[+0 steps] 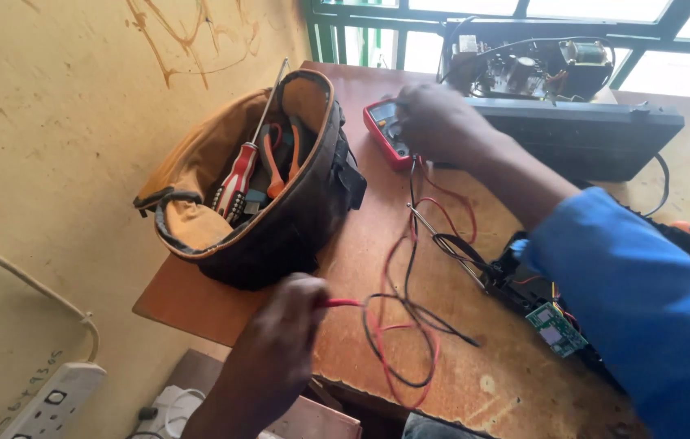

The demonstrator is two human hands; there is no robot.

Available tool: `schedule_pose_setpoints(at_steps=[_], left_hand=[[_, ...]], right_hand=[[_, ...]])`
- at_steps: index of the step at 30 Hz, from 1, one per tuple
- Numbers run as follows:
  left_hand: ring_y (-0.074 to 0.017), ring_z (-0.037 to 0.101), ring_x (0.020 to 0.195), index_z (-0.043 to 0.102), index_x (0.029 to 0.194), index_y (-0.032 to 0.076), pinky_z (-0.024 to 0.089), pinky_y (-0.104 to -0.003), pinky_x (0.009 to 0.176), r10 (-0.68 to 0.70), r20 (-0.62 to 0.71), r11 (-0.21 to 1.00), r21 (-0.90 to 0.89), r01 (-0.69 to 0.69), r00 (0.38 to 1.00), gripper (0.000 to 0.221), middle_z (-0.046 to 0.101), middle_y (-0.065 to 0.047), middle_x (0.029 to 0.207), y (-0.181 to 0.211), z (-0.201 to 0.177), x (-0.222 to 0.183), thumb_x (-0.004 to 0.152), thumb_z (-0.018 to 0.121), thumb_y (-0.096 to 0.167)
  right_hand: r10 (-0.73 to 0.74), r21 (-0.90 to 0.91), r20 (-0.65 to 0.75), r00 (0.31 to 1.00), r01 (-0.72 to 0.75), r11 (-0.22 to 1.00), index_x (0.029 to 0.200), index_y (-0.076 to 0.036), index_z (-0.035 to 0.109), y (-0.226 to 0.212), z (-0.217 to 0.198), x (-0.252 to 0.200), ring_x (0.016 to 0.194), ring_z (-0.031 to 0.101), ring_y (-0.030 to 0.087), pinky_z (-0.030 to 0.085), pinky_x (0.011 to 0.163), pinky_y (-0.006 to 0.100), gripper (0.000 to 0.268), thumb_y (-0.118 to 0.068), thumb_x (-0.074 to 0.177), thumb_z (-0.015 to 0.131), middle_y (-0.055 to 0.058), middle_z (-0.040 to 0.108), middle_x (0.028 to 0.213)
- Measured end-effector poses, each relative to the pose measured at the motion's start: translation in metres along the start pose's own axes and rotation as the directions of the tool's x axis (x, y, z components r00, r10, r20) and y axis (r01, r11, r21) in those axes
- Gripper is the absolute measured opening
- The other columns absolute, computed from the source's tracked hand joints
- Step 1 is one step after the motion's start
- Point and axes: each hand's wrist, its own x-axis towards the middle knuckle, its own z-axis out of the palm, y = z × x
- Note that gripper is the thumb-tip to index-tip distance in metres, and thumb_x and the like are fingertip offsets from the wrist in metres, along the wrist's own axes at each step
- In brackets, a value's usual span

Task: Testing a circuit board with a multimeter and soldering a wire connection

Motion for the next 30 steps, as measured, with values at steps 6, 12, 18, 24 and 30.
schedule_pose_setpoints(at_steps=[6, 12, 18, 24, 30], left_hand=[[-0.0113, 0.044, 0.075, 0.041, 0.093, 0.021, 0.052, -0.028, 0.078, 0.076, -0.886, 0.963, -0.054, -0.265, 0.457, 0.011, 0.037, 0.002, 0.093, -0.06, -0.047, -0.077, 0.101, 0.047, 0.022], [-0.0177, 0.007, 0.05, 0.038, 0.042, 0.025, 0.023, -0.035, 0.062, 0.312, -0.659, 0.843, 0.524, 0.121, 0.684, 0.024, 0.006, 0.004, 0.056, 0.057, -0.032, -0.011, 0.061, 0.025, 0.019], [-0.0312, 0.051, 0.072, 0.066, 0.081, 0.014, 0.037, -0.048, 0.061, 0.37, -0.102, 0.764, 0.599, -0.24, 0.924, 0.046, 0.052, -0.005, 0.075, 0.05, -0.04, 0.025, 0.083, 0.071, 0.06], [-0.028, 0.054, 0.072, 0.061, 0.073, 0.019, 0.042, -0.044, 0.063, 0.232, -0.101, 0.728, 0.677, -0.104, 0.968, 0.035, 0.053, 0.0, 0.069, 0.021, -0.061, 0.006, 0.082, 0.08, 0.046], [-0.0263, 0.053, 0.145, 0.075, 0.115, 0.024, 0.035, -0.043, 0.136, -0.006, -0.368, 0.779, 0.581, 0.235, 0.93, 0.071, 0.056, -0.008, 0.157, -0.19, -0.138, -0.144, 0.046, 0.06, 0.016]], right_hand=[[0.358, 0.864, 0.384, 0.851, -0.468, 0.187, 0.096, -0.009, 0.073, -0.019, 0.005, 0.058, 0.09, 0.071, 0.033, 0.057, 0.076, 0.042, 0.028, -0.032, 0.087, 0.062, 0.012, 0.072, 0.1], [0.344, 0.834, 0.532, 0.774, -0.549, -0.055, 0.072, -0.016, 0.079, -0.005, -0.01, 0.051, 0.079, 0.066, 0.026, 0.05, 0.066, 0.036, 0.034, -0.049, 0.068, 0.072, 0.007, 0.071, 0.078], [0.595, 0.848, 0.529, 0.605, -0.354, -0.394, 0.078, -0.017, 0.07, 0.022, -0.035, 0.01, 0.069, 0.065, 0.02, 0.05, 0.057, 0.038, 0.047, -0.065, 0.076, 0.072, 0.002, 0.068, 0.075], [0.647, 0.856, 0.502, 0.574, -0.226, -0.464, 0.083, -0.018, 0.069, 0.063, 0.0, -0.053, 0.071, 0.065, 0.017, 0.047, 0.057, 0.033, 0.041, -0.058, 0.083, 0.064, 0.001, 0.068, 0.077], [0.712, 0.848, 0.481, 0.511, -0.065, -0.527, 0.089, -0.018, 0.069, 0.075, 0.07, -0.145, 0.073, 0.066, 0.013, 0.043, 0.057, 0.027, 0.036, -0.051, 0.091, 0.055, -0.001, 0.068, 0.08]])
